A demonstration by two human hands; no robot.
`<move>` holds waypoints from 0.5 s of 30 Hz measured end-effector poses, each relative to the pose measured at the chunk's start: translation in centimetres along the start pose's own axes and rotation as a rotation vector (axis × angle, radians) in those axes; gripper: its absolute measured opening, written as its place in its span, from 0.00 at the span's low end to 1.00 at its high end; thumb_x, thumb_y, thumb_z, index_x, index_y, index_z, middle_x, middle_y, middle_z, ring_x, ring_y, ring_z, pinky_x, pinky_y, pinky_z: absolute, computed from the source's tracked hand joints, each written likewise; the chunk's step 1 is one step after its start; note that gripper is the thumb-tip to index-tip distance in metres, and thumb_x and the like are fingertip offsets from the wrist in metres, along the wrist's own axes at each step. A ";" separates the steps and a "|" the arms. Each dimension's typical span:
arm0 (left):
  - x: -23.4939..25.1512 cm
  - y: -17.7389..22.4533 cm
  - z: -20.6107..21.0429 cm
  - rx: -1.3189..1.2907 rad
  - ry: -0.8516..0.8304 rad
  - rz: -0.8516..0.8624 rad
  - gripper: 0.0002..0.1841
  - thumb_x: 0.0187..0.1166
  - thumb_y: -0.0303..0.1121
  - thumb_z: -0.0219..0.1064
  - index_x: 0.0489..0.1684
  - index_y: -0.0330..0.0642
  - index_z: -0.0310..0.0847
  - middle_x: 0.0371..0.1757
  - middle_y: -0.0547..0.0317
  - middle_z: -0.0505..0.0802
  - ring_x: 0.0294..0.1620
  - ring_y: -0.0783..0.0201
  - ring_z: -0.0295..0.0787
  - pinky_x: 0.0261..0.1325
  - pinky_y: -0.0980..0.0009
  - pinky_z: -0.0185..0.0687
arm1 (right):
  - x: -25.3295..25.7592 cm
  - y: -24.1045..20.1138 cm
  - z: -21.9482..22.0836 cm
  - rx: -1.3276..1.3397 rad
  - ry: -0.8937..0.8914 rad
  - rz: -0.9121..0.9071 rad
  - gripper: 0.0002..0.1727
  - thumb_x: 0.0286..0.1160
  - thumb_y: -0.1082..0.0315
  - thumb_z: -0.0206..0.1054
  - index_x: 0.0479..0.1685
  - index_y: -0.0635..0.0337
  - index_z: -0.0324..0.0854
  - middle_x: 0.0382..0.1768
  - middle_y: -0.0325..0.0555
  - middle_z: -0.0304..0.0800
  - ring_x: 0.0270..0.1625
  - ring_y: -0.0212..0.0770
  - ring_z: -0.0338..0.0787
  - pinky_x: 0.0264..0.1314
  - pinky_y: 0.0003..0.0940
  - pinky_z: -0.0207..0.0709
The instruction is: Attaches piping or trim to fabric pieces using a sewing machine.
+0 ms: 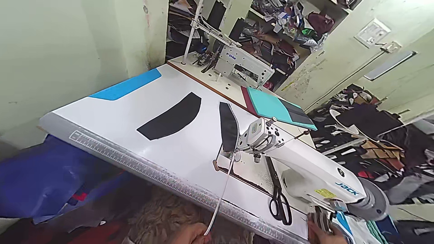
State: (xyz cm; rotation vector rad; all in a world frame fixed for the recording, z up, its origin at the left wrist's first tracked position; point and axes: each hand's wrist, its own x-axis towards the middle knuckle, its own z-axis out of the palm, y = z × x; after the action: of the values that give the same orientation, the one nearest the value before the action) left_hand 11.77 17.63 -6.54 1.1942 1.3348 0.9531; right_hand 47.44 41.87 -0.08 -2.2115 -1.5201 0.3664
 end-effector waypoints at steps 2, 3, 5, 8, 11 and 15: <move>-0.5 0.3 -0.4 -0.020 0.014 0.033 0.15 0.90 0.28 0.53 0.56 0.24 0.83 0.37 0.42 0.95 0.38 0.53 0.93 0.52 0.53 0.87 | -1.9 -2.2 0.1 0.159 0.036 -0.243 0.32 0.62 0.65 0.81 0.63 0.82 0.80 0.56 0.80 0.86 0.62 0.74 0.86 0.69 0.71 0.71; -0.6 0.4 -0.6 -0.018 0.016 0.063 0.15 0.90 0.28 0.53 0.56 0.24 0.83 0.36 0.45 0.95 0.36 0.57 0.93 0.50 0.57 0.87 | -3.5 -3.7 1.3 0.231 0.033 -0.382 0.29 0.65 0.65 0.78 0.61 0.81 0.82 0.54 0.78 0.88 0.59 0.72 0.88 0.66 0.70 0.74; -0.6 0.9 -0.7 -0.016 0.007 0.143 0.15 0.89 0.28 0.53 0.53 0.25 0.84 0.33 0.49 0.94 0.32 0.63 0.92 0.46 0.63 0.88 | -6.8 -7.3 5.4 0.305 -0.020 -0.680 0.22 0.71 0.67 0.72 0.58 0.76 0.85 0.53 0.71 0.90 0.57 0.64 0.90 0.62 0.62 0.80; -0.6 2.5 -0.3 -0.012 -0.024 0.239 0.15 0.89 0.28 0.53 0.51 0.26 0.85 0.31 0.53 0.95 0.31 0.66 0.92 0.44 0.66 0.89 | -9.0 -12.2 11.8 0.243 0.057 -1.094 0.18 0.67 0.73 0.70 0.56 0.67 0.91 0.53 0.60 0.94 0.57 0.62 0.93 0.61 0.58 0.84; -1.1 3.4 0.2 -0.029 -0.023 0.303 0.14 0.89 0.28 0.53 0.49 0.27 0.84 0.32 0.55 0.94 0.31 0.70 0.92 0.44 0.70 0.89 | -7.9 -15.6 16.2 0.154 0.013 -1.222 0.16 0.71 0.74 0.68 0.57 0.60 0.93 0.58 0.54 0.95 0.62 0.61 0.92 0.60 0.61 0.83; -1.4 3.3 0.6 0.046 -0.023 0.329 0.15 0.89 0.29 0.52 0.50 0.28 0.84 0.32 0.56 0.95 0.32 0.70 0.92 0.44 0.69 0.88 | -7.9 -16.2 18.8 0.076 -0.035 -1.288 0.19 0.71 0.78 0.65 0.59 0.61 0.92 0.59 0.52 0.95 0.62 0.58 0.93 0.60 0.60 0.84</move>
State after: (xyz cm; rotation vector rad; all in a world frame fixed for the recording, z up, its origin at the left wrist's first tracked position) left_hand 12.78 16.83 -3.16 1.4862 1.1668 1.1406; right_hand 22.98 43.21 -8.76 -0.8043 -2.4665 0.0245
